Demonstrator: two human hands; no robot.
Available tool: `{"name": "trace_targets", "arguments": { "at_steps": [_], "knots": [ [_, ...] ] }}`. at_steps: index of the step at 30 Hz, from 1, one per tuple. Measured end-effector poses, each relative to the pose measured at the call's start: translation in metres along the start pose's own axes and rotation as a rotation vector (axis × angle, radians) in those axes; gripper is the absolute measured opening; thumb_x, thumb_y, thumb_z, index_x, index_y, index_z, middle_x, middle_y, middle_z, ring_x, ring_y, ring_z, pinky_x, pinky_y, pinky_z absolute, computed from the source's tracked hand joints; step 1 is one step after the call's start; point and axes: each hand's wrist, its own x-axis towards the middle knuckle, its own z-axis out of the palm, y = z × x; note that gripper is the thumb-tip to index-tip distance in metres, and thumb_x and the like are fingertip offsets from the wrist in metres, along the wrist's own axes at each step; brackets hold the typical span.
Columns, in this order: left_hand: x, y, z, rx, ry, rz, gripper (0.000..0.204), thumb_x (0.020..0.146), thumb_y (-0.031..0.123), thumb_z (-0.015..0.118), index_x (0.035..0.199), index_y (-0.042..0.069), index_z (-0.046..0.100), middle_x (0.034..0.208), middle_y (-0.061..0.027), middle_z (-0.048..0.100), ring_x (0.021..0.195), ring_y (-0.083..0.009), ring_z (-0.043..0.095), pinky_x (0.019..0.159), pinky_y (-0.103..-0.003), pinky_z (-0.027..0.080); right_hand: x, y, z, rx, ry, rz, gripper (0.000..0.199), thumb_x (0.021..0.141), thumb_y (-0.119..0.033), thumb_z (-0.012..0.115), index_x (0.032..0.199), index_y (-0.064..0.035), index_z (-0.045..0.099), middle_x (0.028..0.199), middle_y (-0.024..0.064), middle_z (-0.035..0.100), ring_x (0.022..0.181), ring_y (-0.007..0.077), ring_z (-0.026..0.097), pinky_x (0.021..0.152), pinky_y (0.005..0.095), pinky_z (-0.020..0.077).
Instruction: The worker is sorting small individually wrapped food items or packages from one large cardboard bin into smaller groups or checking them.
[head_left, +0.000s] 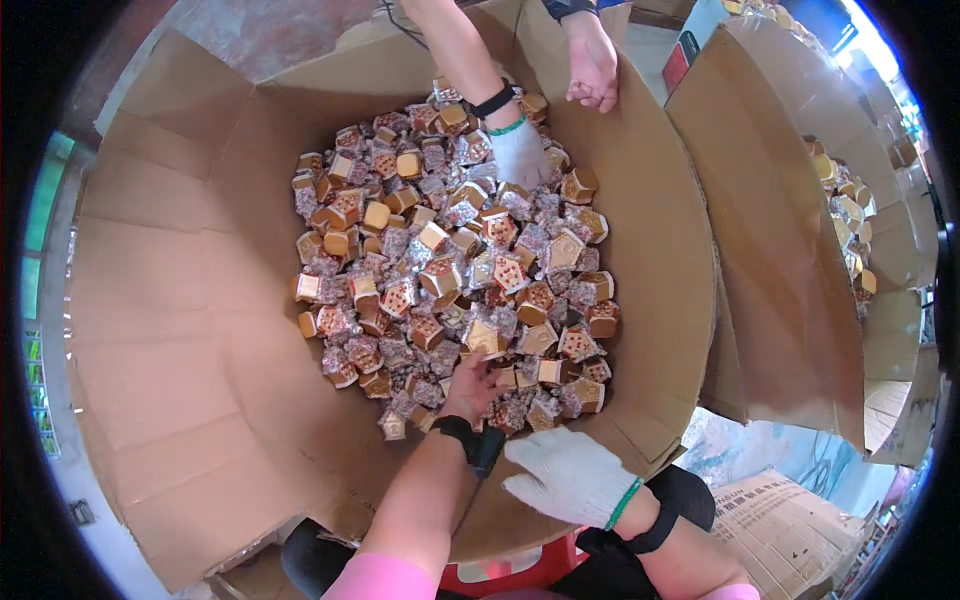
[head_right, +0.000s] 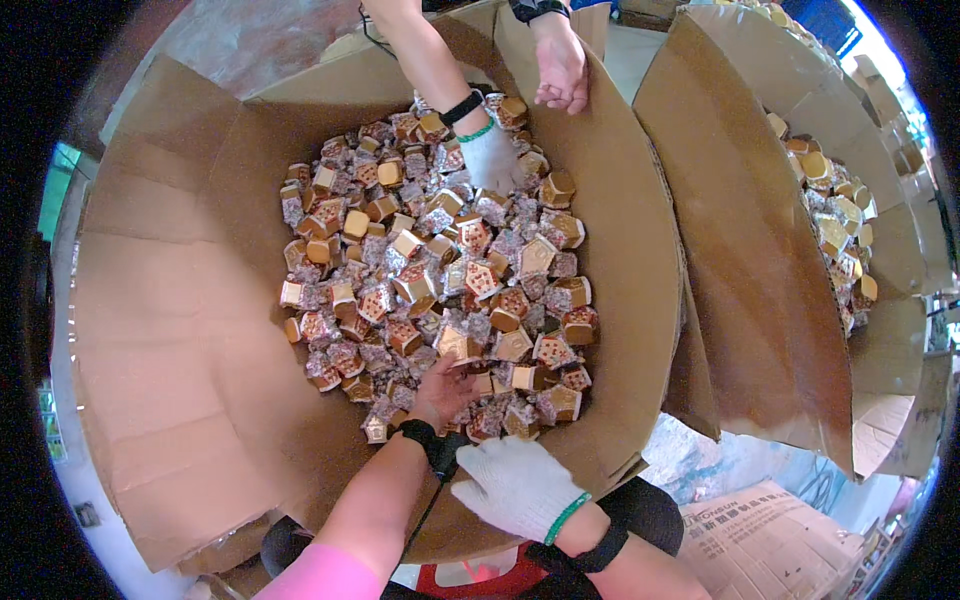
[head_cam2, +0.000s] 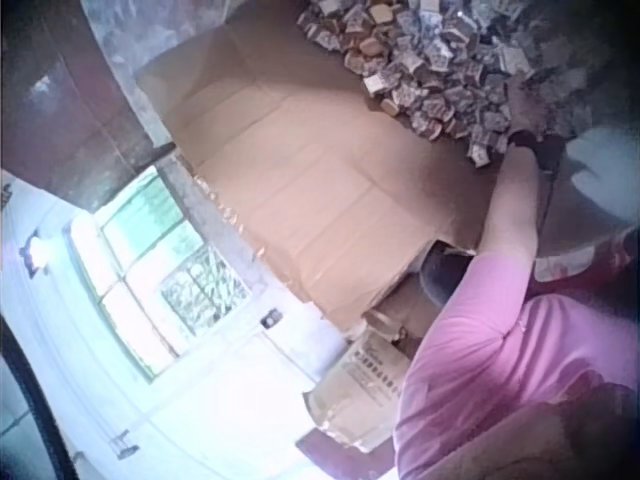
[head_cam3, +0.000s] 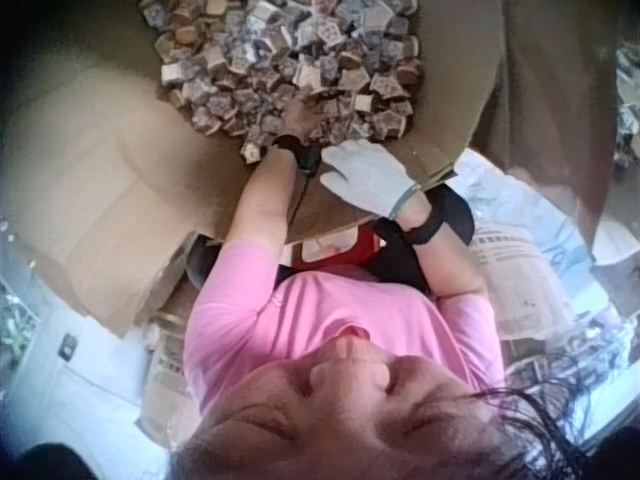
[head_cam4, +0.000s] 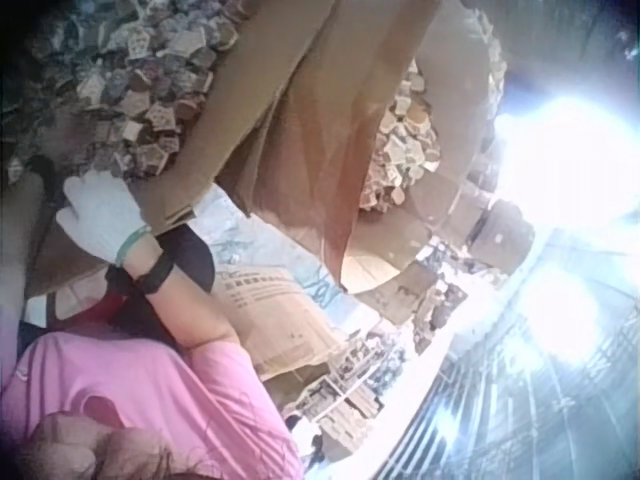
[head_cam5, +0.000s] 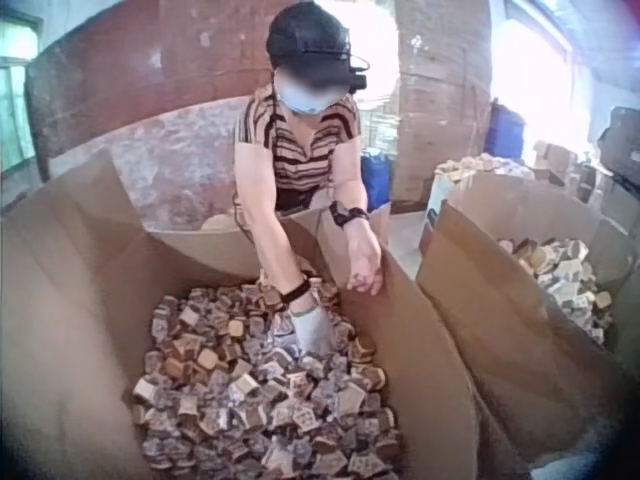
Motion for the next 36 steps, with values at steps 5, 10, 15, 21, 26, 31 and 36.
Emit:
{"name": "trace_targets", "arguments": {
  "at_steps": [5,10,15,21,26,31,36],
  "knots": [
    [0.017,-0.003,0.017,-0.264,-0.125,-0.028,0.065,0.094,0.057,0.043,0.137,0.009,0.034,0.146,-0.024,0.024,0.128,-0.0438,0.036,0.102,-0.06,0.035,-0.003,0.007,-0.003,0.007,0.023,-0.002,0.036,0.088,-0.035,0.056,0.105,-0.0035,0.059,0.091,0.0165,0.062,0.088,0.0357,0.061,0.076,0.0458,0.0495],
    [0.031,0.013,0.03,-0.285,-0.032,-0.088,0.069,0.09,0.064,0.044,0.13,0.007,0.04,0.137,-0.0225,0.035,0.113,-0.0389,0.044,0.095,-0.054,0.042,-0.001,0.011,-0.007,0.049,0.015,-0.045,0.037,0.089,-0.036,0.055,0.105,-0.0028,0.059,0.089,0.0161,0.062,0.087,0.0351,0.061,0.074,0.0463,0.0505],
    [0.035,0.017,0.046,-0.249,0.037,0.014,0.061,0.085,0.063,0.048,0.12,0.012,0.052,0.121,-0.0127,0.05,0.105,-0.0318,0.046,0.095,-0.052,0.039,0.001,0.011,-0.01,0.071,0.049,-0.066,0.036,0.089,-0.035,0.054,0.106,-0.0034,0.058,0.089,0.0163,0.062,0.087,0.0352,0.06,0.073,0.0462,0.0506],
    [0.028,0.014,0.047,-0.304,0.077,0.07,0.059,0.087,0.061,0.045,0.121,0.014,0.053,0.127,-0.0082,0.05,0.113,-0.0294,0.044,0.102,-0.053,0.032,0.003,0.012,-0.016,0.033,-0.073,0.042,0.035,0.09,-0.034,0.053,0.109,-0.005,0.059,0.096,0.0163,0.061,0.094,0.035,0.059,0.079,0.0455,0.0474],
    [-0.031,0.027,0.039,-0.288,0.041,0.122,0.061,0.085,0.061,0.049,0.121,0.012,0.054,0.123,-0.0066,0.053,0.111,-0.0272,0.046,0.104,-0.053,0.029,-0.001,0.027,-0.004,0.017,0.105,0.027,0.035,0.089,-0.037,0.05,0.099,-0.0053,0.059,0.09,0.0211,0.064,0.086,0.0383,0.063,0.077,0.0496,0.0495],
    [-0.117,0.057,0.033,-0.208,-0.191,0.185,0.05,0.094,0.054,0.041,0.122,0.014,0.053,0.116,-0.0055,0.057,0.104,-0.0233,0.049,0.089,-0.046,0.037,-0.004,0.028,-0.004,0.085,0.259,0.058,0.032,0.087,-0.033,0.053,0.102,-0.0051,0.059,0.087,0.0225,0.064,0.084,0.0411,0.062,0.077,0.0504,0.0485],
    [-0.23,0.061,0.054,0.043,-0.133,0.35,0.043,0.095,0.051,0.042,0.113,0.014,0.057,0.094,-0.0038,0.061,0.082,-0.0189,0.052,0.073,-0.037,0.042,-0.012,0.023,0.014,0.247,0.549,-0.107,0.041,0.084,-0.039,0.06,0.1,-0.002,0.058,0.093,0.0232,0.063,0.092,0.0414,0.06,0.082,0.0462,0.0477]
  ]
}}
